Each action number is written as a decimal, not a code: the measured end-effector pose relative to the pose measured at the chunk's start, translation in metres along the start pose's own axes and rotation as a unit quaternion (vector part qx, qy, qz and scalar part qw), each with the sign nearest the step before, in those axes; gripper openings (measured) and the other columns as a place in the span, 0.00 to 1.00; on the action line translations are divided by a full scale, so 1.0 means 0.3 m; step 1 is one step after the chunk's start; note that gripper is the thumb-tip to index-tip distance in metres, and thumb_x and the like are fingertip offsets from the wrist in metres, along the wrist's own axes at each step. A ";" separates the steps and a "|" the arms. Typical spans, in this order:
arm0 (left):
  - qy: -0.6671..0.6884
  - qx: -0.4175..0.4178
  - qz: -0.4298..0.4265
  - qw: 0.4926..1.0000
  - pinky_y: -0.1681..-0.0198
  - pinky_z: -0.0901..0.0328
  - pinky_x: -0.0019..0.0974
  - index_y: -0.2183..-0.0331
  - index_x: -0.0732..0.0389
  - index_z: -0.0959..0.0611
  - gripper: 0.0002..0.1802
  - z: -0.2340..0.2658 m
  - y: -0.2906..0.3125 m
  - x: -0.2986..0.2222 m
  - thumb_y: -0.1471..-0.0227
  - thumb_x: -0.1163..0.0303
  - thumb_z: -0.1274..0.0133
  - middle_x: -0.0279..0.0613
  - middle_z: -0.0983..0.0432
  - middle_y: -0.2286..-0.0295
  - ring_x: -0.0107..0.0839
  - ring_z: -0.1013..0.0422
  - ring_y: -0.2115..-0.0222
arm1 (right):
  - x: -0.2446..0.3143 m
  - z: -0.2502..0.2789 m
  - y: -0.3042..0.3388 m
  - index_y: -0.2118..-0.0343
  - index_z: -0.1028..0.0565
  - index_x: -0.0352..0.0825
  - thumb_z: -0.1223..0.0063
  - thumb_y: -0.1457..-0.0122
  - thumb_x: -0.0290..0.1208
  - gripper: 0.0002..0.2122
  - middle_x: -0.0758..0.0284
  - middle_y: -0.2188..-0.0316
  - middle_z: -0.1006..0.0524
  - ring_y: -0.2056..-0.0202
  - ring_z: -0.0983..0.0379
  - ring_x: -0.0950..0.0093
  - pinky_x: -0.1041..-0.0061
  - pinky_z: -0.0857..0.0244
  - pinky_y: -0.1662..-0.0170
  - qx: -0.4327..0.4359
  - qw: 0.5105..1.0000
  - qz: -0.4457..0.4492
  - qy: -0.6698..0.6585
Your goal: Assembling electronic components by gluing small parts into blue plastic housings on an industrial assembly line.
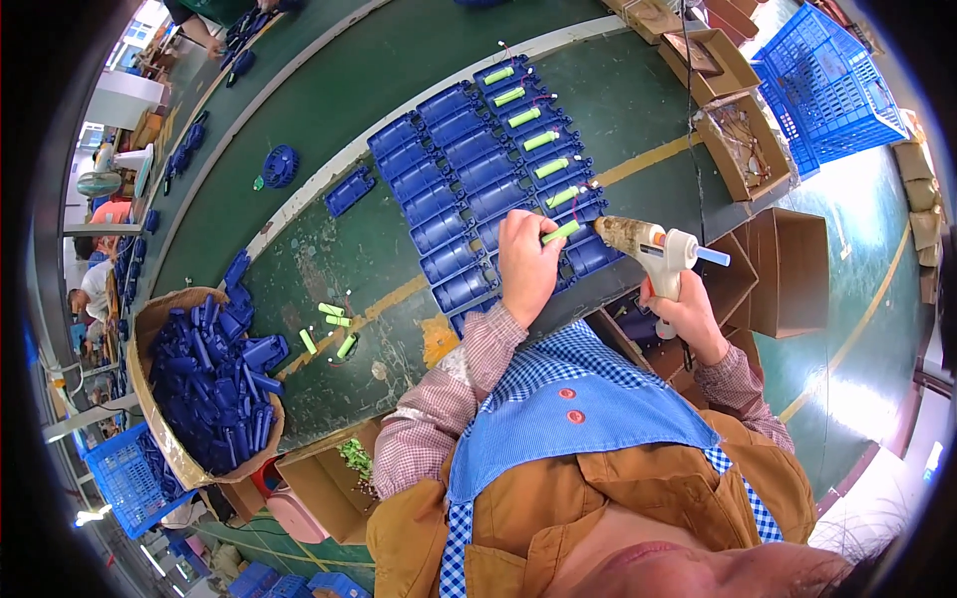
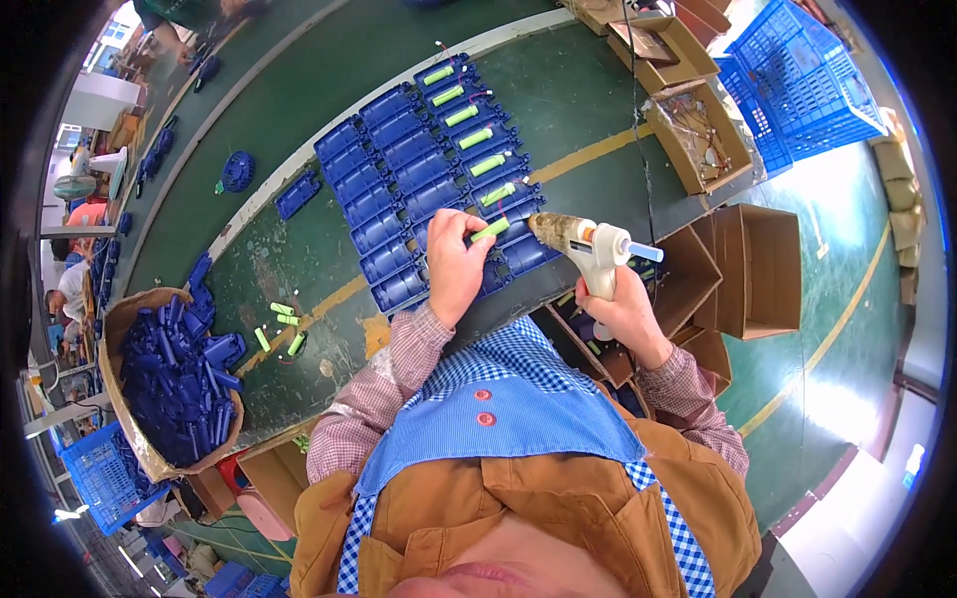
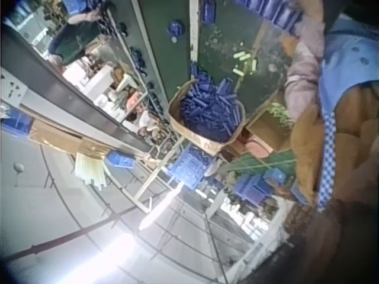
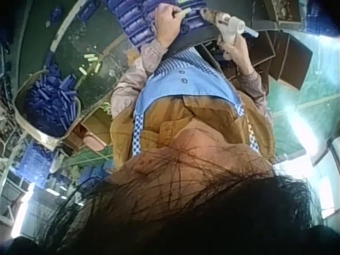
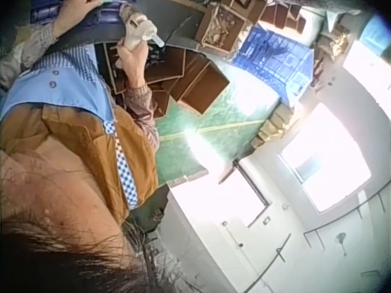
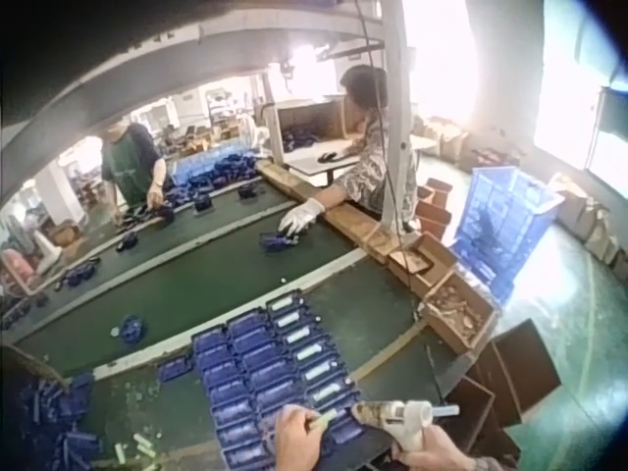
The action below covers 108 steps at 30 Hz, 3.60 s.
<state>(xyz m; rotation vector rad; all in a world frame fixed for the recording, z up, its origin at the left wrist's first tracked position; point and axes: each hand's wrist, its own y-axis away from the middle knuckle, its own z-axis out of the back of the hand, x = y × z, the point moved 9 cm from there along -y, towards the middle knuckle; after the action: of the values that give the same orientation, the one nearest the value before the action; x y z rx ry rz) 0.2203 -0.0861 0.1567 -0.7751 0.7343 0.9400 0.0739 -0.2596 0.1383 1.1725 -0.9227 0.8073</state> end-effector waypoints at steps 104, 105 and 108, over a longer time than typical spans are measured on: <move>0.078 -0.166 0.106 0.977 0.69 0.37 0.24 0.67 0.65 0.21 0.10 0.612 0.118 0.204 0.56 0.84 0.45 0.33 0.30 0.72 0.21 0.33 0.73 | 0.047 -0.015 0.054 0.67 0.26 0.30 0.54 0.59 0.20 0.13 0.70 0.69 0.25 0.66 0.31 0.80 0.79 0.37 0.60 0.008 0.997 0.050 -0.055; 0.105 -0.145 0.102 0.979 0.69 0.37 0.24 0.67 0.65 0.21 0.10 0.569 0.106 0.179 0.55 0.84 0.45 0.34 0.30 0.72 0.21 0.32 0.73 | 0.021 -0.014 0.061 0.67 0.26 0.31 0.53 0.59 0.20 0.13 0.70 0.69 0.26 0.65 0.31 0.81 0.79 0.37 0.59 0.016 0.997 0.006 -0.074; 0.127 -0.095 0.071 0.985 0.69 0.36 0.25 0.67 0.66 0.22 0.09 0.447 0.081 0.113 0.55 0.84 0.45 0.35 0.30 0.71 0.23 0.32 0.74 | 0.044 -0.016 0.078 0.68 0.25 0.29 0.54 0.61 0.20 0.14 0.70 0.70 0.26 0.68 0.34 0.81 0.82 0.39 0.62 0.018 0.999 0.015 -0.041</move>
<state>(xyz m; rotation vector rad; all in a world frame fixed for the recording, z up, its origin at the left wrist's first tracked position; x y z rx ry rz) 0.2396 0.0483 0.1929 -1.0343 0.9398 1.0624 0.0590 -0.2493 0.1589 1.2344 -0.9990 0.8076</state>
